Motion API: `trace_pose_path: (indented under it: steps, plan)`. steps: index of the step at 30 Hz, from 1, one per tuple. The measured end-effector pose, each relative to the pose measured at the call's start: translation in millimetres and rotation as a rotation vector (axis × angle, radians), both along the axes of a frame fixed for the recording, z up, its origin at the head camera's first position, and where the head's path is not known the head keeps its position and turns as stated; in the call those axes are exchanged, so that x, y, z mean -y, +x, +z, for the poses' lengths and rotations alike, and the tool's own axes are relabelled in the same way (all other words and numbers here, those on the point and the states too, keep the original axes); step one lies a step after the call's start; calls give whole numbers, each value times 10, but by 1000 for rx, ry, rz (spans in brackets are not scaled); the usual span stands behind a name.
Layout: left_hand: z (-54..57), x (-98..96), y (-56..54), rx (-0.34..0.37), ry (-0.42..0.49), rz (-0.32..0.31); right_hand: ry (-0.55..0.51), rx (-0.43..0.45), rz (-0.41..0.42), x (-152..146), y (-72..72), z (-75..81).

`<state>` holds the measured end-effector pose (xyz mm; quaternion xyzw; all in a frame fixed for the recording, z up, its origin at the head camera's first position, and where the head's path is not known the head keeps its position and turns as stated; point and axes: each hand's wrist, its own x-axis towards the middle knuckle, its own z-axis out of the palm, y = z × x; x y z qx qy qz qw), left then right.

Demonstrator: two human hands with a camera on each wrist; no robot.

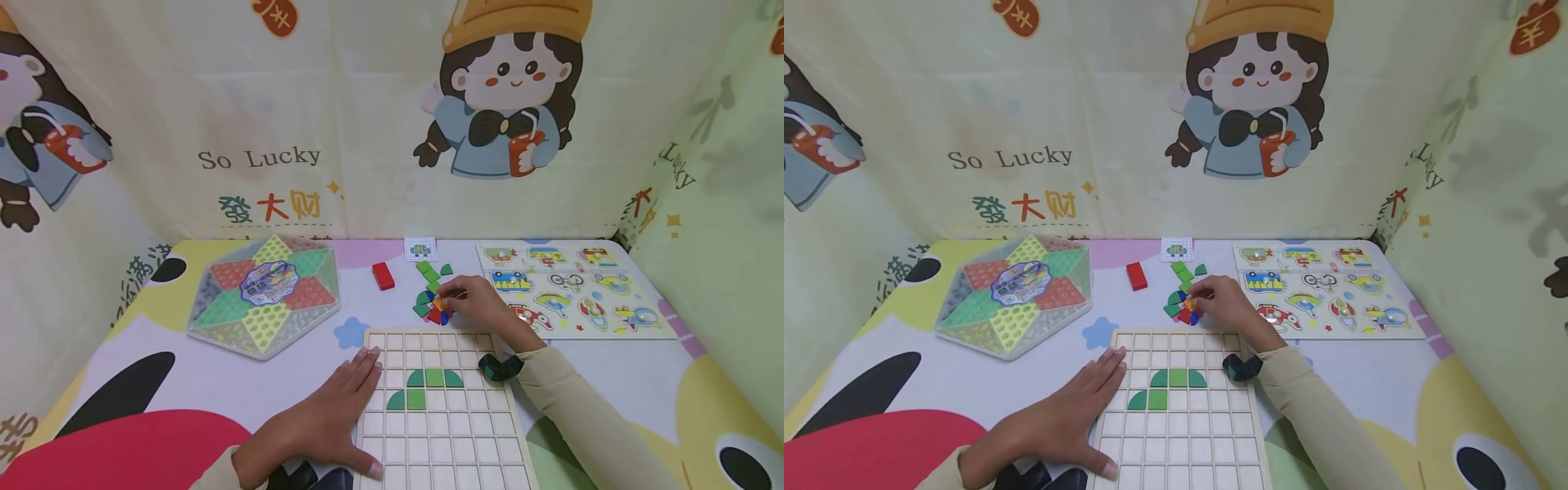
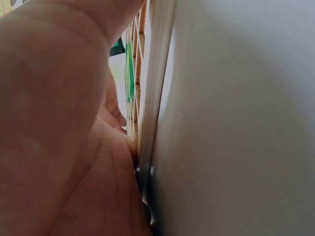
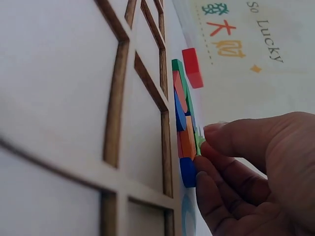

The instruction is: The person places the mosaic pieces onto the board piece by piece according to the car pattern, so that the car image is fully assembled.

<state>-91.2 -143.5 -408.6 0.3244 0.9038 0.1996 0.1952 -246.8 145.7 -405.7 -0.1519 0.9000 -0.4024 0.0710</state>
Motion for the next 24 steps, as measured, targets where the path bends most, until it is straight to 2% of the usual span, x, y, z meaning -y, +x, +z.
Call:
trace_pose_path:
  steps: [13,24]
  plan:
    - [-13,1,-4,-19,-12,-13,79,69,114,-85,-16,30]
    - [3,13,5,-22,-11,-13,147,40,81,-65,27,33]
